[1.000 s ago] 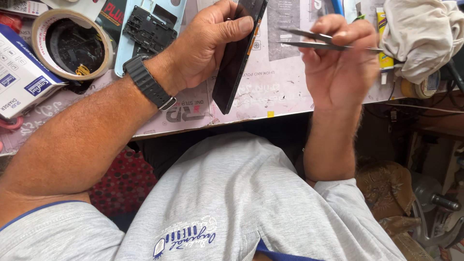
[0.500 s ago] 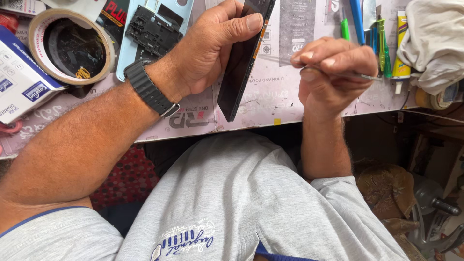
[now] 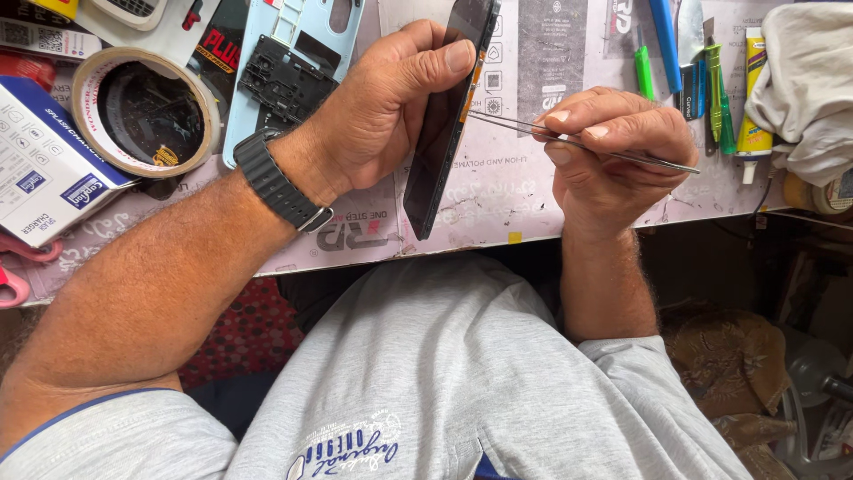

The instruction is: The person manipulates the internal circuit boards of a mobile phone, using tweezers to align components and pressing on the battery and frame assembly by hand.

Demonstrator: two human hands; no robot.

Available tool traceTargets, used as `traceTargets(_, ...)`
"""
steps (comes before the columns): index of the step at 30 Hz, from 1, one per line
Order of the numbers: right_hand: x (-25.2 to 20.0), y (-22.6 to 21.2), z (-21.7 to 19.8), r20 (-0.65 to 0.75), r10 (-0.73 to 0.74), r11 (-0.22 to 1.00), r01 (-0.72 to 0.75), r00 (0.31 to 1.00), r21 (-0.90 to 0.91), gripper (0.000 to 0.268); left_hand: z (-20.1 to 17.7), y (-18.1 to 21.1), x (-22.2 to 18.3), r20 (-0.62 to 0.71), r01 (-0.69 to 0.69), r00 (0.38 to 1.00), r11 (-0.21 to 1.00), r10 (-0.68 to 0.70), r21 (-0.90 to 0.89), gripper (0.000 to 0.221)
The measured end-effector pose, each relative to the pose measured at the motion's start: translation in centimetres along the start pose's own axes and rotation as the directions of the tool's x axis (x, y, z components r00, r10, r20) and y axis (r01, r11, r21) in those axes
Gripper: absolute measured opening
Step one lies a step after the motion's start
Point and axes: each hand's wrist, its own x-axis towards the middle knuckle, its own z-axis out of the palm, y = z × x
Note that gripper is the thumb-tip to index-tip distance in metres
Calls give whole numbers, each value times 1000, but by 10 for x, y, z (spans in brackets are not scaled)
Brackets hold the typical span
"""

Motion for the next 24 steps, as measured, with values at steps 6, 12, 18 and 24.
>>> traceTargets(6,-1,0,1,-6,17,1000,-17,1000,0,23,1,0,0,-7,5,1000,1000,-5,-2,52)
traceTargets(12,-2,0,0,-2,29,999,-29,1000,18,23,0,-1,0,-6,-11,1000,1000,11,-5,53)
traceTargets(18,-2,2,0,3,12,1000,-12,1000,5,23,-1,-3,1,-8,-26,1000,999,27,25,54)
traceTargets(24,0,2,0,16,-9,1000,9,1000,-11,22,-2,-3,1,-1,-35,999,999,35,27,54)
